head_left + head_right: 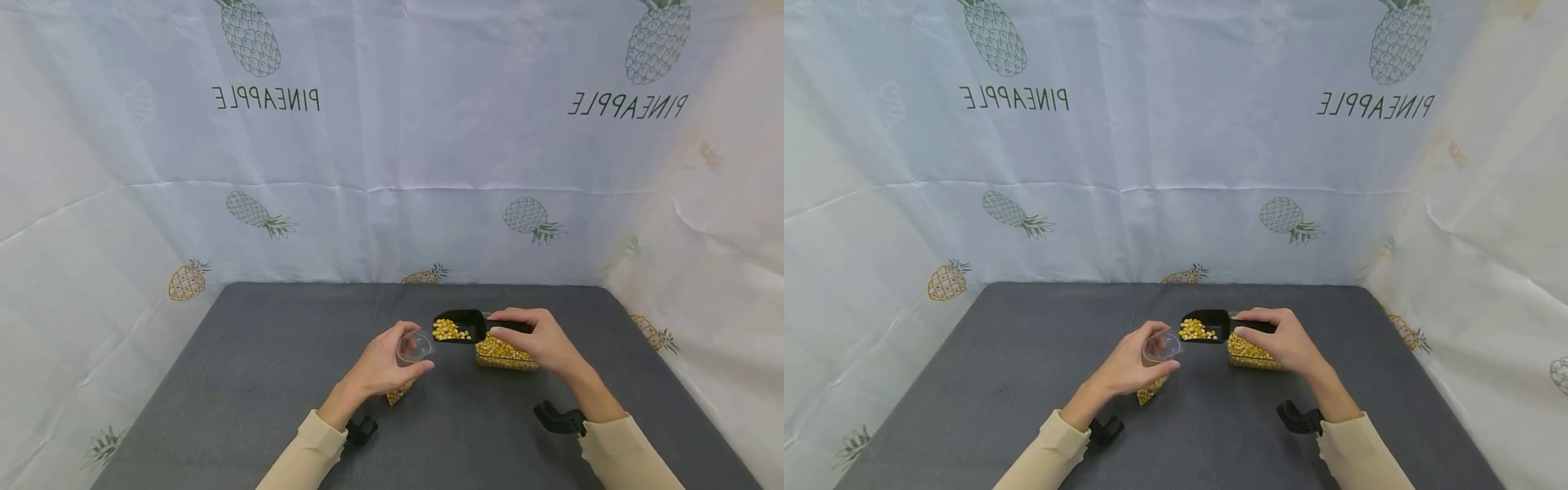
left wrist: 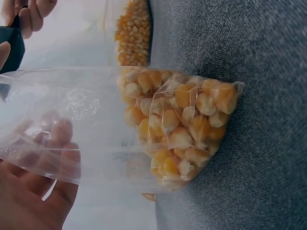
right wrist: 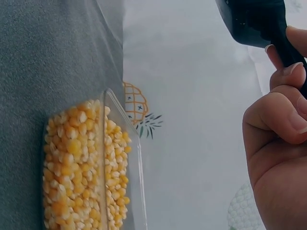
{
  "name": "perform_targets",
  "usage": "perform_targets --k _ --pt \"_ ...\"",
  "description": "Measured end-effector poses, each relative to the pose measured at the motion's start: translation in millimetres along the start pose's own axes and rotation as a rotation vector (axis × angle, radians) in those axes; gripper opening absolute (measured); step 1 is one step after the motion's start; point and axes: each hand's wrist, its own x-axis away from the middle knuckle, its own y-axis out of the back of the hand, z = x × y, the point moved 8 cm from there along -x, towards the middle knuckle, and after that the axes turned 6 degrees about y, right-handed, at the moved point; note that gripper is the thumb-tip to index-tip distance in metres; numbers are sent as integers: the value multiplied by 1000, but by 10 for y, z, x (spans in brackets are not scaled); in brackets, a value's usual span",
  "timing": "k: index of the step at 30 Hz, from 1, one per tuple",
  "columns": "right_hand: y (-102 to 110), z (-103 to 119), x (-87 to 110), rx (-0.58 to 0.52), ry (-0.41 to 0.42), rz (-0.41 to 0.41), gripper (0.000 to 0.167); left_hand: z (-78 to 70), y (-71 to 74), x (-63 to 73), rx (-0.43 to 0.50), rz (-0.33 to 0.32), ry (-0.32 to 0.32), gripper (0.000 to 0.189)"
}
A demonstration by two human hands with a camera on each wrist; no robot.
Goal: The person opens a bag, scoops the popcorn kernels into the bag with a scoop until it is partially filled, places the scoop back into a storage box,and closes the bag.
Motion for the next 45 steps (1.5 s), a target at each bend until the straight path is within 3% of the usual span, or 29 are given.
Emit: perform_targets --k 10,29,45 --pt "-154 -9 -56 -126 17 41 24 17 -16 -10 15 40 7 68" --pt "-322 1 -122 -37 -44 93 30 35 -14 -8 2 72 64 77" --pt "-382 31 -195 -19 13 131 23 30 -19 -17 -22 52 44 72"
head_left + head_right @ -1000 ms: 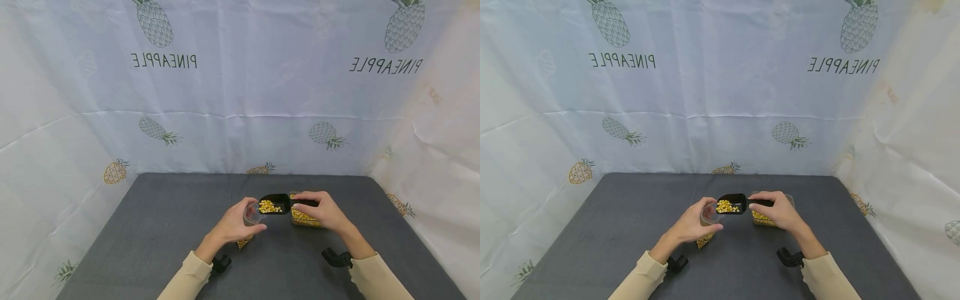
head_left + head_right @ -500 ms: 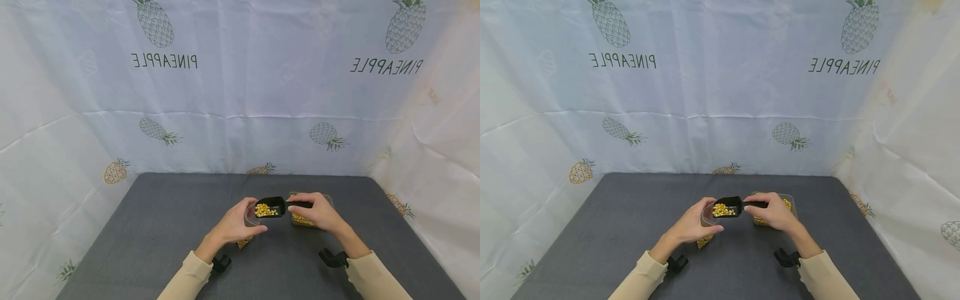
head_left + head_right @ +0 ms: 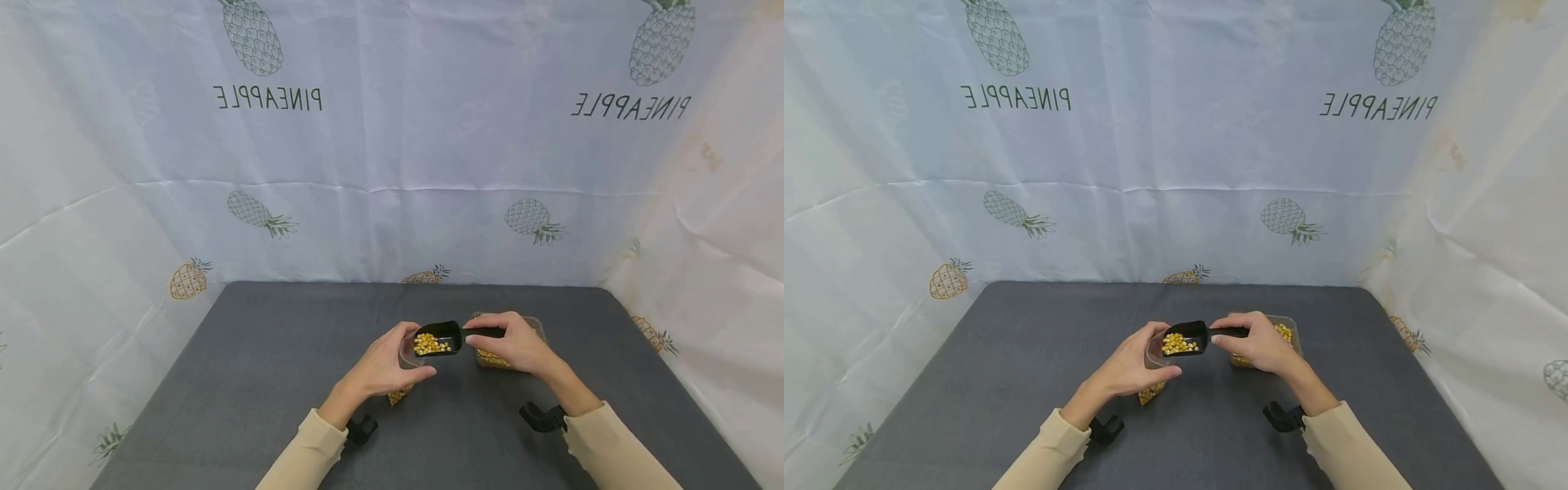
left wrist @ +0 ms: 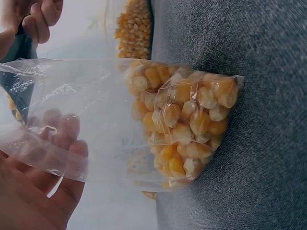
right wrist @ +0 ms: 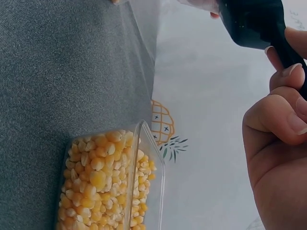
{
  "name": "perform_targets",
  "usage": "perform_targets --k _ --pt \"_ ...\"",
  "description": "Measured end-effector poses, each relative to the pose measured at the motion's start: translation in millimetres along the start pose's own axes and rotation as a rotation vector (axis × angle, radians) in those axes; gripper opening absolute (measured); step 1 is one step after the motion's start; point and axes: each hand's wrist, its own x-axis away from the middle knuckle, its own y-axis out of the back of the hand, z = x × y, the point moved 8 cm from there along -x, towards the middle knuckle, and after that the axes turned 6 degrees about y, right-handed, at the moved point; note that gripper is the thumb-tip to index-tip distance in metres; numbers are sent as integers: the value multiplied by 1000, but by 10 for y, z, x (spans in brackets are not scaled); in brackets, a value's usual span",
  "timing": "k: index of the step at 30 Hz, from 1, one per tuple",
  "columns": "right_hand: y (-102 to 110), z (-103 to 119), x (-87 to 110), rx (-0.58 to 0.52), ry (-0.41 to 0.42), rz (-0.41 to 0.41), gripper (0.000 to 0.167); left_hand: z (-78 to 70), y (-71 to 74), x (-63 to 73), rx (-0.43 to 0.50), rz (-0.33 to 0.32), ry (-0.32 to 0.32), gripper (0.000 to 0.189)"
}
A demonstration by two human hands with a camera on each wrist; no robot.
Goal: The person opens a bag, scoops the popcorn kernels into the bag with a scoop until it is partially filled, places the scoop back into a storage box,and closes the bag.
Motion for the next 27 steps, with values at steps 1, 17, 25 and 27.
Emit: perform_targets --k 1,17,25,27 --pt "-1 7 -6 0 2 2 23 0 -1 0 0 1 0 72" --pt "-70 113 -96 49 39 87 24 -2 -7 16 19 7 0 69" --pt "-105 153 -112 44 48 115 24 -6 -1 18 0 7 5 71" --pt "-112 168 -115 53 49 121 24 -8 2 21 -3 8 5 71"
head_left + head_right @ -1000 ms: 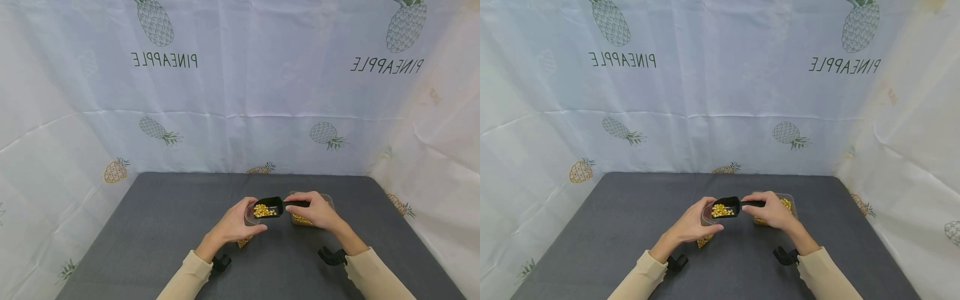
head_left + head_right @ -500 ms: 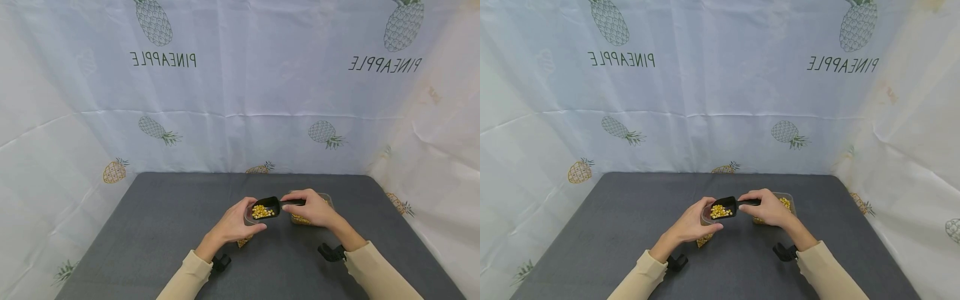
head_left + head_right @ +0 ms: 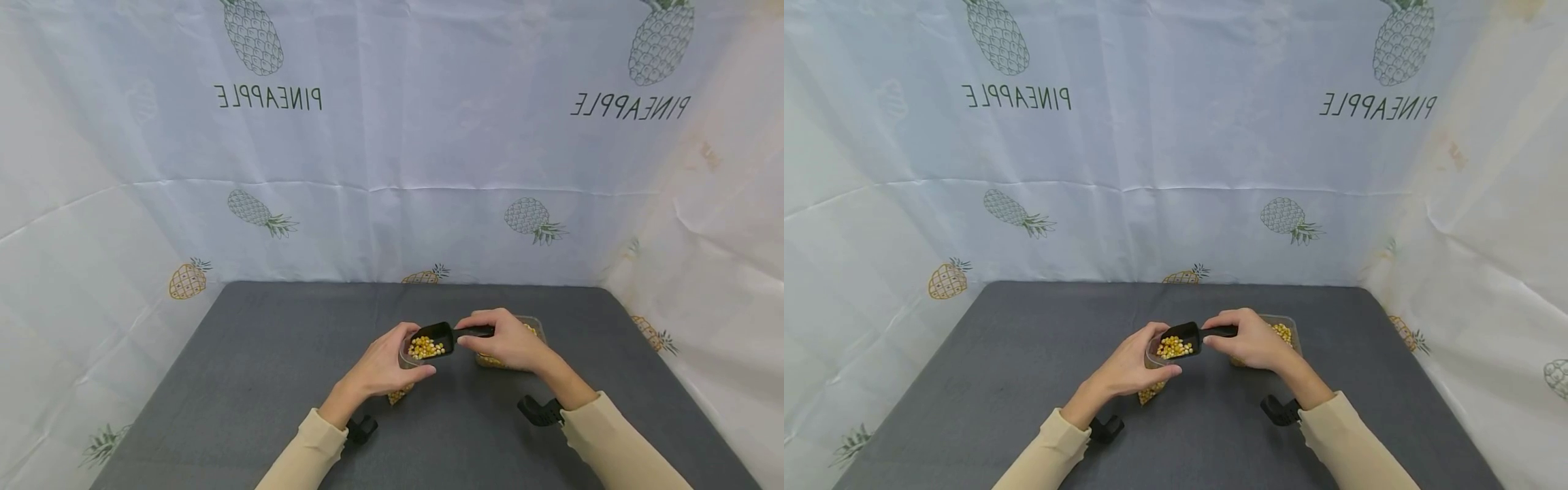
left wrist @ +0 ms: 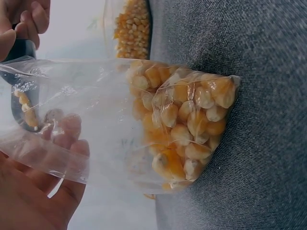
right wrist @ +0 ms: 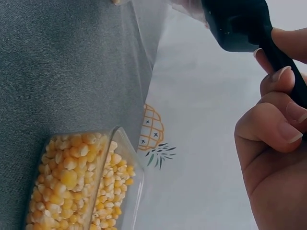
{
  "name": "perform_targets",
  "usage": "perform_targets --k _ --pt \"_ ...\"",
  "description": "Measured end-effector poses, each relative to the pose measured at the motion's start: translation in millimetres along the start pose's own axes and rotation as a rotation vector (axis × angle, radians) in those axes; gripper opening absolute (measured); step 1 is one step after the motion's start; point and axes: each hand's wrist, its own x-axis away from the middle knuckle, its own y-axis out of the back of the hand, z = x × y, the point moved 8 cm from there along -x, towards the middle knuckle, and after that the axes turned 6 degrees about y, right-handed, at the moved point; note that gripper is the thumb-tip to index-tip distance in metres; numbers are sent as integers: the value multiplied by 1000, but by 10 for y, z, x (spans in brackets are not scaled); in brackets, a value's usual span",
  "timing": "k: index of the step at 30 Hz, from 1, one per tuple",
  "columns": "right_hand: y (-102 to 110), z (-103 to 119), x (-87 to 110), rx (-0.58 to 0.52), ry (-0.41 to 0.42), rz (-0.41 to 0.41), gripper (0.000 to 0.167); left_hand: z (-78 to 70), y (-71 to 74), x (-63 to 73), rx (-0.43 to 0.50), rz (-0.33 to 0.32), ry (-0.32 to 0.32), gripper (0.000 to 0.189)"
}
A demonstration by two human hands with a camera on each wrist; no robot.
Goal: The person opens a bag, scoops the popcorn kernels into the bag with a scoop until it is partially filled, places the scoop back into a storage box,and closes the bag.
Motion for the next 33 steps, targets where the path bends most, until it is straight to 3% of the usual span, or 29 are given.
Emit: perform_targets --k 12,25,33 --pt "-7 116 -29 60 -9 28 26 11 -14 -8 6 5 13 71" --pt "2 215 -66 126 73 40 21 -5 -2 -8 17 8 -4 70" --pt "4 212 -63 127 85 26 20 20 -18 -8 25 37 28 80"
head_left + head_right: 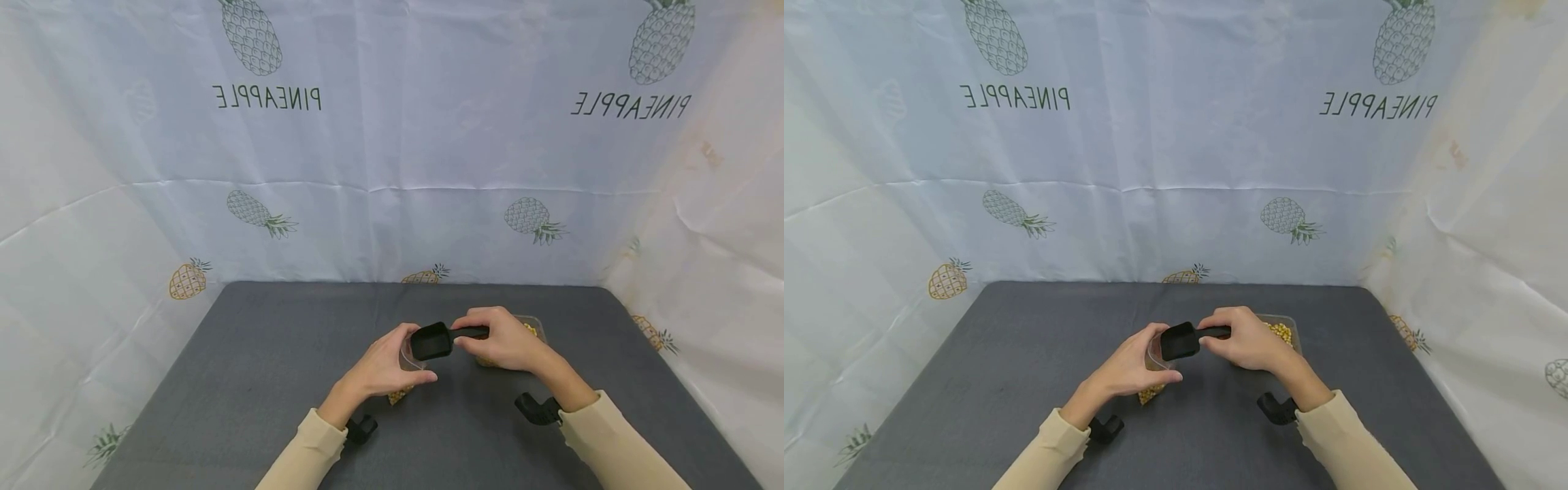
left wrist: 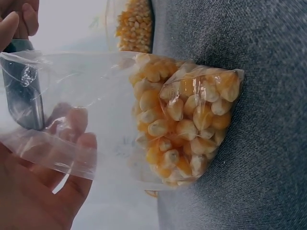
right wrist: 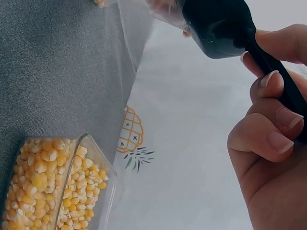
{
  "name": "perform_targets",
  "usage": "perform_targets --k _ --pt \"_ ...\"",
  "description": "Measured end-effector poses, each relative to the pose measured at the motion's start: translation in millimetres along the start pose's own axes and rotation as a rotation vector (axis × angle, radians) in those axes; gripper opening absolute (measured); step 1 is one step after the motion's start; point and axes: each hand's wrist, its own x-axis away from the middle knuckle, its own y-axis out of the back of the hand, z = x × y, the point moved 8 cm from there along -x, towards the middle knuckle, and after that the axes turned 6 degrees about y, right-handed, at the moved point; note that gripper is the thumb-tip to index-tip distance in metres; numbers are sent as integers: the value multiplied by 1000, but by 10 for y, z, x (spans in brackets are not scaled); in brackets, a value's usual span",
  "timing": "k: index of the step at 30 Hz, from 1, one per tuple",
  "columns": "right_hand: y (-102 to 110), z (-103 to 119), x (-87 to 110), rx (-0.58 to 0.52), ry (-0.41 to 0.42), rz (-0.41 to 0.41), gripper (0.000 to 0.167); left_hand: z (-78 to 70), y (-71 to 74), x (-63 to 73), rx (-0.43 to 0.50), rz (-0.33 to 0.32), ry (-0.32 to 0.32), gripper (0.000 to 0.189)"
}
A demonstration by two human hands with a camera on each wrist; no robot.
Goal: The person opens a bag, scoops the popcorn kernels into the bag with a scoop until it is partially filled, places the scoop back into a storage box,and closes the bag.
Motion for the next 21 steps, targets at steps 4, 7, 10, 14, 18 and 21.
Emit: perform_targets --k 4,7,10,14,18,21 --pt "-12 -17 4 -6 -13 -3 20 4 -8 6 6 18 3 83" --pt "-16 -26 12 -14 -18 -4 21 2 -8 5 4 20 -9 82" --pt "-4 -29 25 -30 -18 -14 21 -6 -4 2 -2 14 -30 78" --pt "37 -20 56 -50 -20 -40 21 -11 1 2 -9 6 -48 74" --pt "91 -20 103 -75 -38 -62 21 -12 8 6 -13 -5 -50 72" --pt "131 -40 143 -98 -65 -78 21 -21 15 6 -10 -18 -60 69"
